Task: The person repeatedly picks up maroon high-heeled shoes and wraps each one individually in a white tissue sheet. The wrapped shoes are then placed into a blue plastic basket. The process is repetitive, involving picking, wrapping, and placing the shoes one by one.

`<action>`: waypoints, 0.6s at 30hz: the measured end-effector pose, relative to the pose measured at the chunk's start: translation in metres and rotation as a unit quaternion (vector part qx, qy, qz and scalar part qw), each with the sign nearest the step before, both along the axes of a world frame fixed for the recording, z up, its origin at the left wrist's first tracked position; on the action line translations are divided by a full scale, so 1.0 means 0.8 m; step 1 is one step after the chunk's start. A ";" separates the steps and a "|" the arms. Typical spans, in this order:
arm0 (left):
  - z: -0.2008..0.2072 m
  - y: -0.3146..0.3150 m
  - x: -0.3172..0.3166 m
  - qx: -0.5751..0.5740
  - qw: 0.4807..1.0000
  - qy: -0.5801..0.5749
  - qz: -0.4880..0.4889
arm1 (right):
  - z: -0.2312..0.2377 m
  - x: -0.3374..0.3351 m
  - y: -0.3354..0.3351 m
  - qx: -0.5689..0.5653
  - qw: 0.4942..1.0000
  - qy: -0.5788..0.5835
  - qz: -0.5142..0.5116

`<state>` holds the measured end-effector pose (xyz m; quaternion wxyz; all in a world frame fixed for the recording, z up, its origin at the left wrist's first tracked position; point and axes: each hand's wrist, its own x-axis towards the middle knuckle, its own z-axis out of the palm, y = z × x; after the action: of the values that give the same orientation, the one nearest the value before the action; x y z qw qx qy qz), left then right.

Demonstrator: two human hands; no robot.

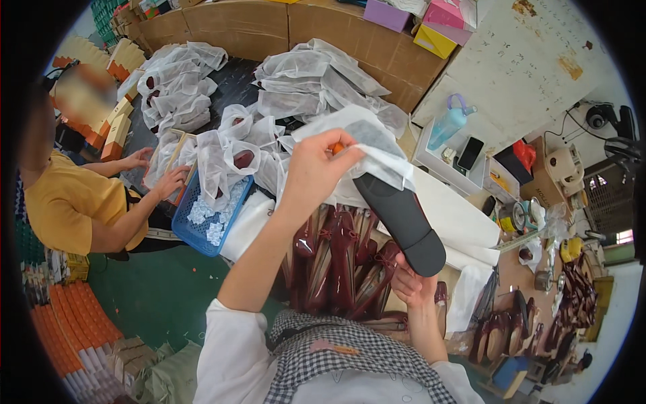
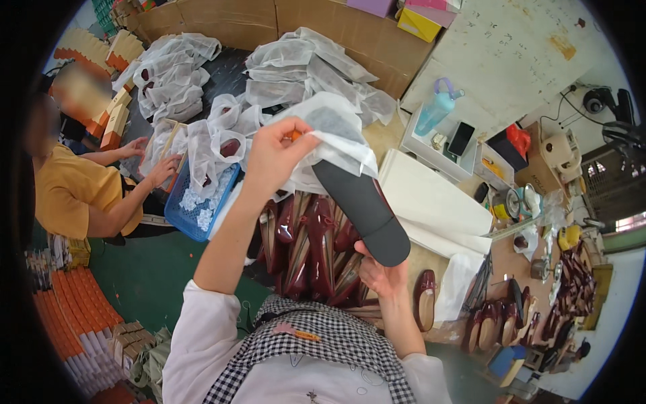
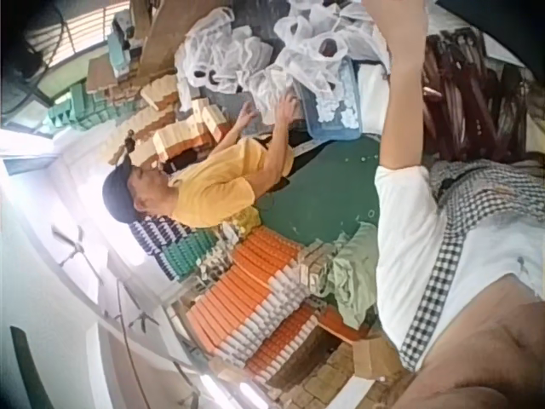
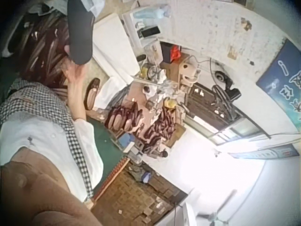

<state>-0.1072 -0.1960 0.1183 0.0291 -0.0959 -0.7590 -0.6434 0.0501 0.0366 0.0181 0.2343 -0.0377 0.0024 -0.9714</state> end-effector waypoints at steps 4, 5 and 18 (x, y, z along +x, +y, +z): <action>0.026 0.006 -0.006 0.027 0.999 0.002 -0.027 | 0.010 -0.008 -0.007 -0.021 0.998 0.051 -0.006; 0.029 0.007 -0.006 0.027 0.999 0.003 -0.029 | 0.018 -0.010 -0.009 -0.018 0.998 0.059 -0.006; -0.028 0.033 0.075 -0.294 0.883 0.358 -0.075 | 0.028 -0.086 -0.055 0.658 0.737 0.136 -0.073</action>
<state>-0.0469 -0.1698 0.0956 0.2207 -0.3806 -0.8418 -0.3126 -0.0183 -0.0075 0.0402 0.1264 -0.0051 0.6754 -0.7265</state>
